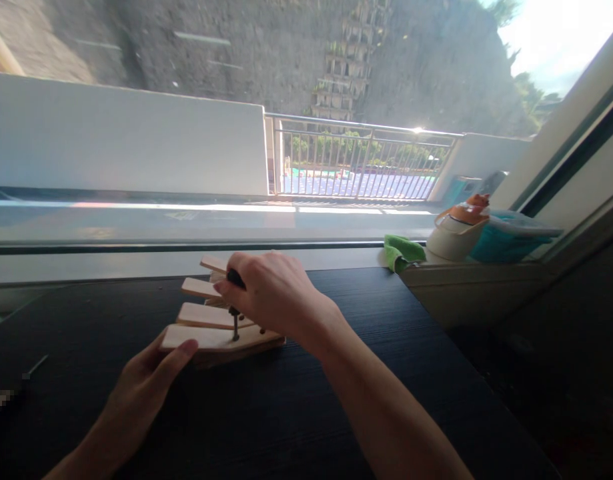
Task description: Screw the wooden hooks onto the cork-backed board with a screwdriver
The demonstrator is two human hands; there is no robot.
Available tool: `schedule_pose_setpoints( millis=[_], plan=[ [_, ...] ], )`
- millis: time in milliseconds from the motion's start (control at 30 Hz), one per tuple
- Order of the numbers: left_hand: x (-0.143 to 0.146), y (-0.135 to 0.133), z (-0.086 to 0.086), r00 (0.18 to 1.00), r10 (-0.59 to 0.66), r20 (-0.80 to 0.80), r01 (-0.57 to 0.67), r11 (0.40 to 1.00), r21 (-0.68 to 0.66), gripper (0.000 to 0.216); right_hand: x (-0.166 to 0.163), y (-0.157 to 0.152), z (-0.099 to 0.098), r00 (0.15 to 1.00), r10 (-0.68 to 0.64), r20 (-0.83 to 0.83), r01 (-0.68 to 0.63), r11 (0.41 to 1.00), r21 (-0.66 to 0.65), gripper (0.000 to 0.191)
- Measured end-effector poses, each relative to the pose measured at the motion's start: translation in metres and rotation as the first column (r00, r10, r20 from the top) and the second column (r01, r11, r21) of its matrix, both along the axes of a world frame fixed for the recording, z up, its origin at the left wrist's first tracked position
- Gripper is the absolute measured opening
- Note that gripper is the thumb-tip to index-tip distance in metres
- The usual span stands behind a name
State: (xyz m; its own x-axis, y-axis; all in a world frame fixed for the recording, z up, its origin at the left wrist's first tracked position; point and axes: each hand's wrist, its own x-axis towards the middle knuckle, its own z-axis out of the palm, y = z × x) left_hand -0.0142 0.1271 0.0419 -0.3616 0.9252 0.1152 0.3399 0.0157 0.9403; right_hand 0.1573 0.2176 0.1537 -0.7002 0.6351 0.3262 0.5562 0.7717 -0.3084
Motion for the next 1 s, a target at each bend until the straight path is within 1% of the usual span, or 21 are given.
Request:
schedule_pose_setpoints(
  millis=[133,233,300,433,533,633,800,900,1000],
  plan=[
    [0.000,0.000,0.001,1.000,0.007,0.001,-0.007,1.000,-0.002,0.041,-0.003,0.003,-0.003,0.995,-0.098,0.034,0.098,0.995,0.008,0.035],
    [-0.001,0.000,0.000,1.000,0.009,0.007,-0.009,1.000,-0.014,0.042,-0.005,0.002,-0.007,0.993,-0.117,0.023,0.116,0.992,0.055,0.034],
    [-0.002,0.001,-0.001,1.000,0.012,0.007,-0.012,1.000,-0.020,0.043,-0.005,0.000,-0.007,0.998,-0.069,-0.004,0.069,0.996,0.064,0.032],
    [-0.002,0.001,-0.003,1.000,0.023,0.000,-0.023,1.000,-0.007,0.043,-0.002,-0.006,-0.002,0.996,0.083,-0.030,-0.083,0.997,-0.003,0.021],
    [-0.001,0.000,-0.002,1.000,0.027,-0.002,-0.027,1.000,-0.006,0.041,0.000,-0.007,0.002,0.991,0.129,-0.023,-0.130,0.991,-0.026,0.019],
    [0.000,0.000,-0.001,1.000,0.024,0.004,-0.024,1.000,-0.004,0.039,0.000,-0.004,0.001,0.996,0.086,-0.030,-0.086,0.996,-0.014,0.021],
    [0.000,0.001,-0.002,1.000,0.030,-0.006,-0.030,1.000,0.000,0.039,-0.003,0.005,-0.006,0.998,-0.057,-0.019,0.057,0.998,-0.006,0.031],
    [-0.001,0.001,-0.003,0.999,0.031,-0.014,-0.031,0.999,-0.013,0.044,-0.006,0.004,-0.009,0.997,-0.068,-0.023,0.069,0.998,0.015,0.031],
    [-0.001,0.001,-0.004,1.000,0.020,-0.002,-0.020,1.000,-0.015,0.046,-0.006,0.000,-0.007,0.999,-0.031,-0.014,0.032,0.999,0.017,0.034]
  ],
)
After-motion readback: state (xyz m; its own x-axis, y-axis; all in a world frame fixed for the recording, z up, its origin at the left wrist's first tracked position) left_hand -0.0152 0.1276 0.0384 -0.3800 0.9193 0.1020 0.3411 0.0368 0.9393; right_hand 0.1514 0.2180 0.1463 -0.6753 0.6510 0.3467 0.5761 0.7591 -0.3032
